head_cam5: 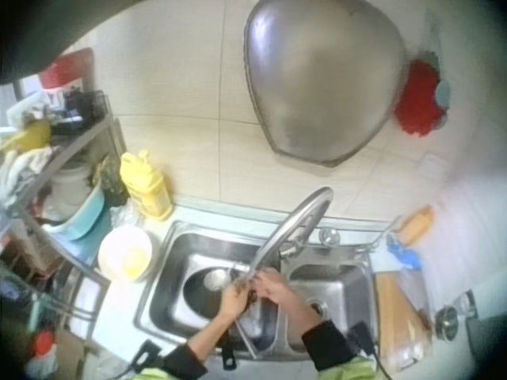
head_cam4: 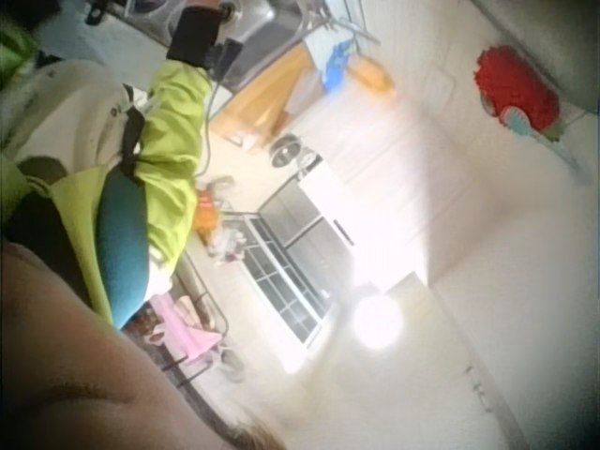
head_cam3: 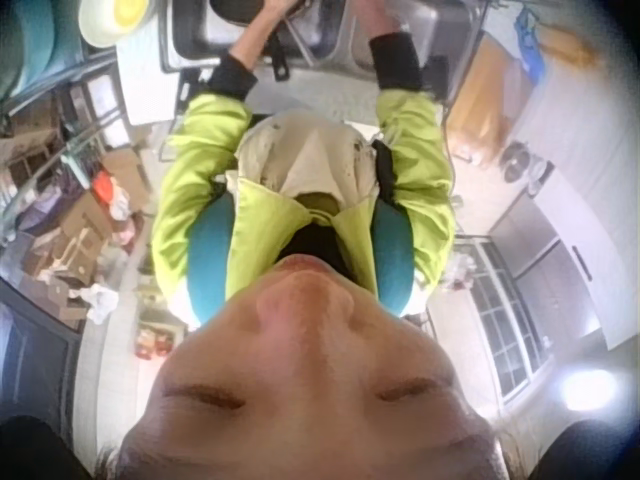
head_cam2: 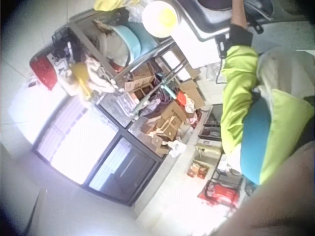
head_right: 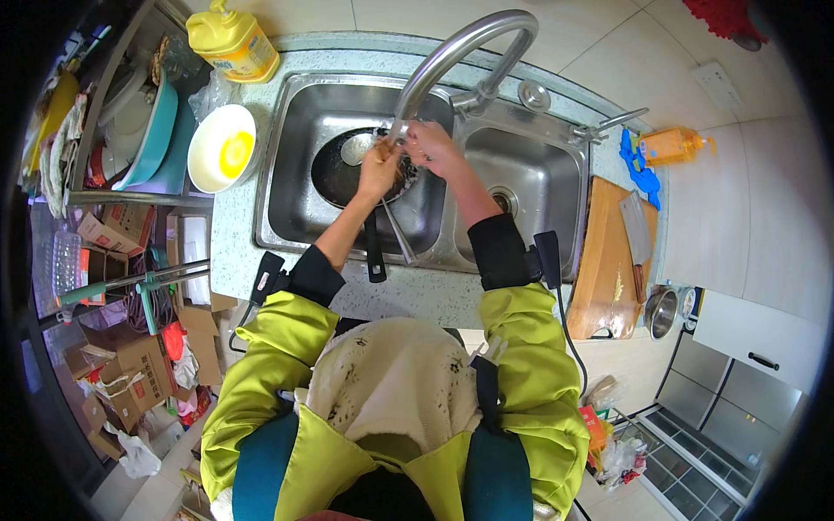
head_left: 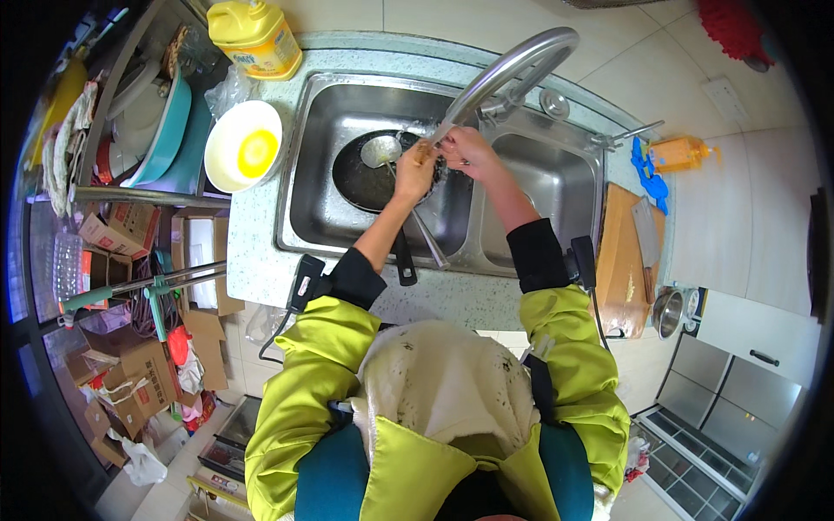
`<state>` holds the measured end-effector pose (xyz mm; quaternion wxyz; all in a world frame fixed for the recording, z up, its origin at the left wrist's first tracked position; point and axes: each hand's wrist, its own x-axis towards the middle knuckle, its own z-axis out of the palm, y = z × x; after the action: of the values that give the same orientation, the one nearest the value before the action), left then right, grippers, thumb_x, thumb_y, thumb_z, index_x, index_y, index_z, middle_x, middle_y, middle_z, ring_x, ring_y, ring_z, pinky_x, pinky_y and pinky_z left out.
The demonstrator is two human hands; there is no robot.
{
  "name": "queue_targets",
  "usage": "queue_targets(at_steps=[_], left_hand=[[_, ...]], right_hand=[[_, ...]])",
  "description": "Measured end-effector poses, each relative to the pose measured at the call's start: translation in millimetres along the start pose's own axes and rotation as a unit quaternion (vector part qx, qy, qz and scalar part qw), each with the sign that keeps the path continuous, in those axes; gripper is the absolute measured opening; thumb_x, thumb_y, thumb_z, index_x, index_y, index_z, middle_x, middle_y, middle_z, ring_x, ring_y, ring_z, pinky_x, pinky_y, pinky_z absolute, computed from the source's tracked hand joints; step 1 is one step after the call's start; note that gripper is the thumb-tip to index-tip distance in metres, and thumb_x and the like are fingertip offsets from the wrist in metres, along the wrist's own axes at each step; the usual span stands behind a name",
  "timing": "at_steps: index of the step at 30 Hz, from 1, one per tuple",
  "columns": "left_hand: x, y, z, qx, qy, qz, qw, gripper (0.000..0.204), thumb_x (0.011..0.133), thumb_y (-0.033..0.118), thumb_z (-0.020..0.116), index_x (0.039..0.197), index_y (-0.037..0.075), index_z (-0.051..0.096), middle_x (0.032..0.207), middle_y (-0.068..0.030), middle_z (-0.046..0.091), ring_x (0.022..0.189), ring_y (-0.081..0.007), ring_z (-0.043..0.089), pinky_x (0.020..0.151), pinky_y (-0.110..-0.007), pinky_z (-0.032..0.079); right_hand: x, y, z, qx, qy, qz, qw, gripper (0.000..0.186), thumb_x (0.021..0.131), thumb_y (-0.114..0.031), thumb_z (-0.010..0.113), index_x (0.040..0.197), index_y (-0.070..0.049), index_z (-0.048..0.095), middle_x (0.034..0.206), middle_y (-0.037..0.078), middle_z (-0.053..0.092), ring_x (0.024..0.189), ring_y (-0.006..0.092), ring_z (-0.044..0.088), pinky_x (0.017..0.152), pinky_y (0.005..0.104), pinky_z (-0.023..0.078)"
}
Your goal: The person chops red chili peppers on a cutting board using a cleaver, then transfers the chopped pieces into a bowl. They add salt and other seasonings from containers, mix the contents, and place the bowl into the refrigerator. The person also washes the cleaver and chopsticks at the sink.
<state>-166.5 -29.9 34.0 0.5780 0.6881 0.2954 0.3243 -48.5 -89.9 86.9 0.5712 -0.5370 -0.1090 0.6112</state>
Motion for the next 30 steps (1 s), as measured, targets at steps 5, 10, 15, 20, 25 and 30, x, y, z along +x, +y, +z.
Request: queue_targets(at_steps=[5,10,15,20,25,30], left_hand=[[-2.1,13.8,7.2,0.034,-0.047,-0.099,0.993,0.018,0.082,0.018,0.054,0.083,0.001,0.06,0.057,-0.0037,0.049,0.054,-0.0123,0.047,0.053,-0.03,0.039],[2.8,10.9,-8.8,0.059,-0.013,-0.076,0.995,0.019,0.083,0.017,0.052,0.087,0.0,0.06,0.074,-0.0087,0.062,0.072,-0.014,0.059,0.067,-0.028,0.044],[6.9,4.0,-15.8,0.083,-0.078,-0.07,0.991,0.021,0.086,0.015,0.048,0.099,0.0,0.055,0.09,-0.0117,0.061,0.081,-0.0168,0.059,0.073,-0.028,0.044],[3.9,12.1,-17.8,-0.074,-0.009,-0.004,0.997,0.028,0.085,0.019,0.049,0.109,0.004,0.05,0.088,-0.013,0.06,0.078,-0.0179,0.058,0.07,-0.03,0.045],[9.9,33.6,-51.8,-0.412,-0.062,-0.096,0.904,0.04,0.087,0.025,0.049,0.121,0.005,0.039,0.108,-0.012,0.054,0.09,-0.018,0.055,0.078,-0.03,0.045],[3.5,32.4,-79.3,-0.468,-0.048,-0.102,0.877,0.04,0.089,0.029,0.043,0.122,0.006,0.036,0.101,-0.0129,0.056,0.083,-0.0159,0.055,0.075,-0.028,0.045]], right_hand=[[19.0,-1.0,-65.2,0.362,0.047,-0.009,0.931,0.019,0.084,-0.014,0.047,0.068,-0.007,0.041,0.047,-0.003,0.025,0.036,0.0068,0.021,0.033,0.0221,0.017],[13.3,-25.3,-79.9,0.5,0.033,-0.048,0.864,0.016,0.086,-0.013,0.047,0.073,-0.003,0.044,0.05,-0.003,0.027,0.039,0.0064,0.024,0.036,0.0207,0.017],[-2.2,27.4,23.6,-0.05,0.081,-0.249,0.964,0.017,0.085,-0.012,0.05,0.073,0.001,0.049,0.057,0.001,0.038,0.051,0.0075,0.039,0.048,0.0211,0.033],[5.1,13.8,86.7,-0.388,0.166,-0.495,0.759,0.02,0.071,-0.011,0.063,0.074,0.004,0.049,0.076,0.013,0.044,0.068,0.0279,0.044,0.059,0.0345,0.036],[28.5,-4.9,128.8,-0.454,0.009,-0.499,0.738,0.029,0.072,-0.017,0.065,0.072,0.005,0.047,0.077,0.016,0.043,0.067,0.0307,0.043,0.06,0.0363,0.036],[52.9,12.0,159.9,-0.495,-0.006,-0.42,0.76,0.041,0.07,-0.03,0.069,0.073,0.006,0.05,0.076,0.017,0.045,0.063,0.0313,0.046,0.058,0.0377,0.039]])
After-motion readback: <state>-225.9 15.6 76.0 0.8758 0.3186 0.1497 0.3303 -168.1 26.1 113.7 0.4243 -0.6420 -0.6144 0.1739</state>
